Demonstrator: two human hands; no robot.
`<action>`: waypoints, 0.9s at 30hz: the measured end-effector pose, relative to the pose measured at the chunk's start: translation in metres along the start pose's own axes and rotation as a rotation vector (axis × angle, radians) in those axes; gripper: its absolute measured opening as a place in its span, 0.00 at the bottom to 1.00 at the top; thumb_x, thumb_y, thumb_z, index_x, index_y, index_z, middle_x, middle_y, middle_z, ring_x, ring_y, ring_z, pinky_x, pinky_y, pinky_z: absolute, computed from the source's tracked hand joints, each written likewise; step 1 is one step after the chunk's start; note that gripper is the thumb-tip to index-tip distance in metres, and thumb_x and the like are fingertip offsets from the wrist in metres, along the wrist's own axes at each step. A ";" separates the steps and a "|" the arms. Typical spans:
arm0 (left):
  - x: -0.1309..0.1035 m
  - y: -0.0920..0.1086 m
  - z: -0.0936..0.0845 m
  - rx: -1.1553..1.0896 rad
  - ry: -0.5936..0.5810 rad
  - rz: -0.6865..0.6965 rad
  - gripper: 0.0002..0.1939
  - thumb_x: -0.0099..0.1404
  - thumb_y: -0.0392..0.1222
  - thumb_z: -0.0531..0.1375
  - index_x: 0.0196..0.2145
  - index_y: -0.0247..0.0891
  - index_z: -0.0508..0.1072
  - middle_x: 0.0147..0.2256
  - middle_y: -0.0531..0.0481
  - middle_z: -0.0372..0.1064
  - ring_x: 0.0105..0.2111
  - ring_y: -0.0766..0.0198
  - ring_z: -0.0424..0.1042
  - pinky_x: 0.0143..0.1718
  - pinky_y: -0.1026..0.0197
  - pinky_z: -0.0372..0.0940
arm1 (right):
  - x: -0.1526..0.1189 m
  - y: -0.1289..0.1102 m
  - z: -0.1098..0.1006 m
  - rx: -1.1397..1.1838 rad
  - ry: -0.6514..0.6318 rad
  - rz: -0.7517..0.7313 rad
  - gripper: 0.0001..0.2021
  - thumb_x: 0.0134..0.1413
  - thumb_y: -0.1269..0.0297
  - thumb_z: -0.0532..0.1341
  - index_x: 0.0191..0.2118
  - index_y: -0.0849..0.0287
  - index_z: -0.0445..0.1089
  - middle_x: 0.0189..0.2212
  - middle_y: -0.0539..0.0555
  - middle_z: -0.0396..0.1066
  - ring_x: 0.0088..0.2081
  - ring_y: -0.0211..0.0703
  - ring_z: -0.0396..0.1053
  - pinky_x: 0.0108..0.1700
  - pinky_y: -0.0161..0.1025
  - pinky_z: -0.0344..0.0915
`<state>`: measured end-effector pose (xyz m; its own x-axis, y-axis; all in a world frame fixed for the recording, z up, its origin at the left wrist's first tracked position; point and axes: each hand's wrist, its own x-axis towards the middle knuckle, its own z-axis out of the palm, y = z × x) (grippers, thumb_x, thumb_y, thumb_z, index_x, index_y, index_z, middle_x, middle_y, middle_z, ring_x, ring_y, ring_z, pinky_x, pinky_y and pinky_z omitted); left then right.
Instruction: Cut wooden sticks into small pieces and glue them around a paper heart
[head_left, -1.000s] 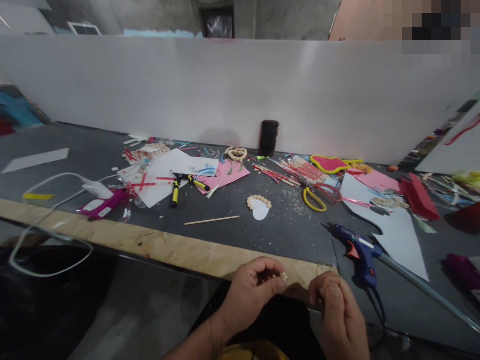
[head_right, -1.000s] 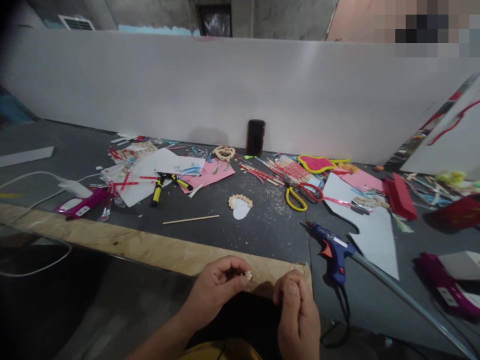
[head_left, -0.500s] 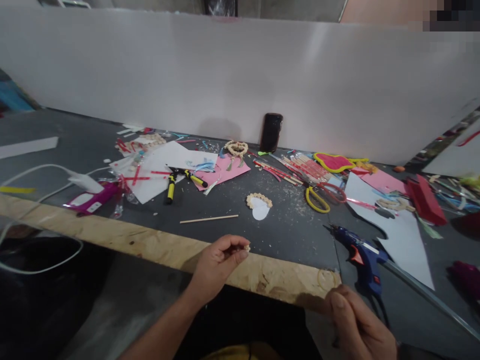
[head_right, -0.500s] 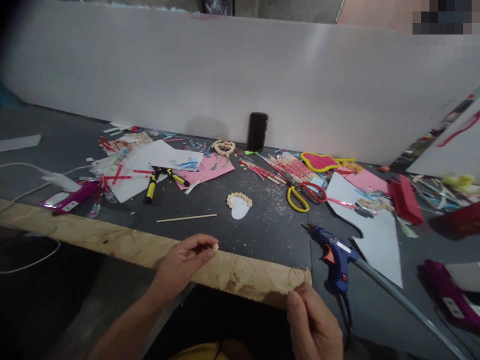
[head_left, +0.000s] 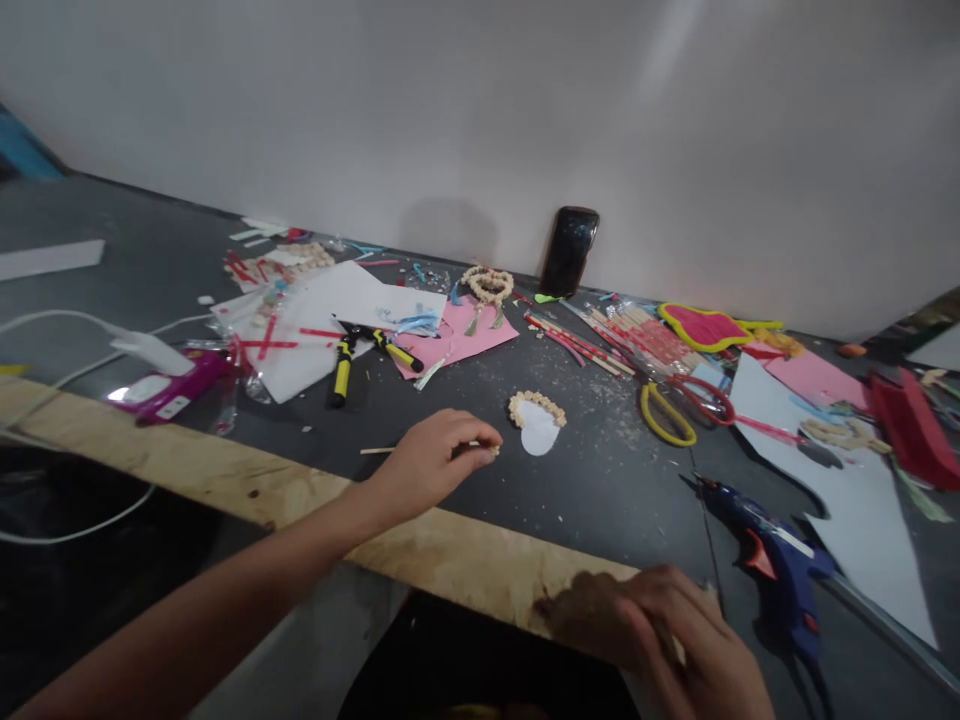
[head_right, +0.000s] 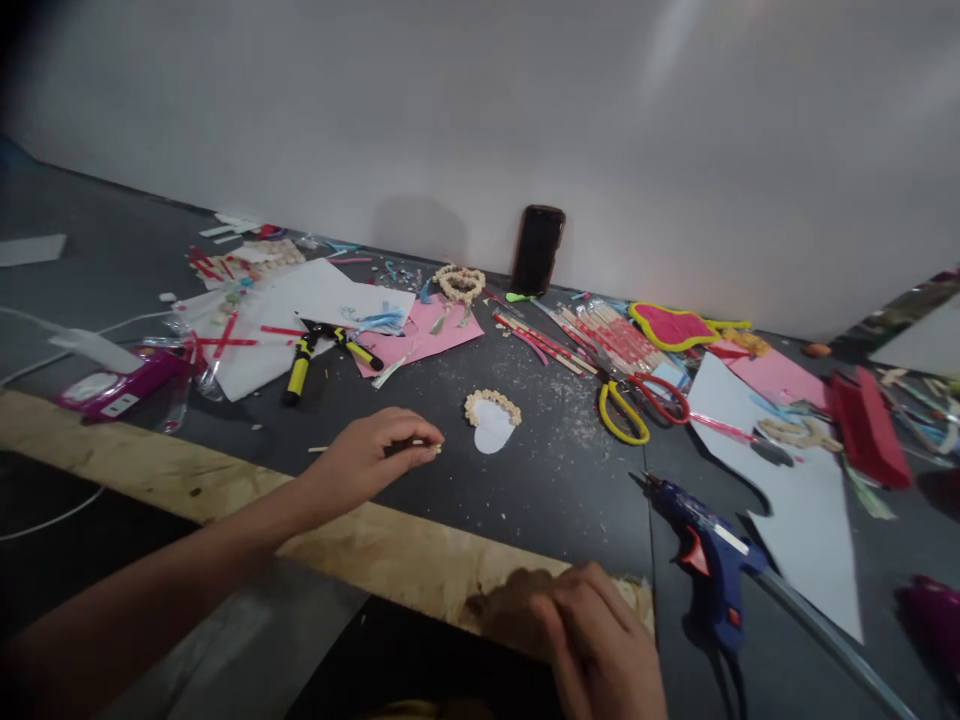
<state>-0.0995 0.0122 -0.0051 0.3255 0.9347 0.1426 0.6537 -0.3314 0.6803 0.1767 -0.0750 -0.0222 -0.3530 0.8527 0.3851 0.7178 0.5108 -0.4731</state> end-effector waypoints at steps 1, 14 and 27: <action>0.007 0.000 -0.001 0.039 -0.018 0.026 0.07 0.63 0.39 0.56 0.36 0.41 0.74 0.36 0.53 0.73 0.38 0.63 0.68 0.40 0.61 0.60 | 0.003 0.004 0.003 -0.060 0.009 -0.012 0.05 0.57 0.65 0.54 0.34 0.55 0.67 0.30 0.52 0.71 0.31 0.38 0.71 0.31 0.32 0.67; 0.042 -0.012 0.017 0.203 -0.060 0.087 0.06 0.61 0.36 0.58 0.38 0.39 0.71 0.34 0.51 0.72 0.37 0.60 0.66 0.37 0.60 0.59 | 0.092 0.011 0.004 -0.231 -0.089 -0.049 0.06 0.57 0.63 0.55 0.37 0.56 0.67 0.35 0.54 0.73 0.36 0.43 0.71 0.35 0.39 0.68; 0.044 -0.024 0.028 0.340 -0.100 0.184 0.07 0.66 0.40 0.54 0.34 0.40 0.71 0.34 0.52 0.72 0.38 0.59 0.64 0.40 0.55 0.54 | 0.107 0.017 0.056 -0.019 -0.153 0.073 0.06 0.58 0.67 0.54 0.37 0.54 0.68 0.34 0.51 0.70 0.33 0.37 0.69 0.35 0.33 0.64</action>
<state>-0.0822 0.0579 -0.0353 0.5123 0.8441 0.1583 0.7614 -0.5317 0.3709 0.1179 0.0314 -0.0331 -0.3858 0.8948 0.2247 0.7556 0.4462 -0.4796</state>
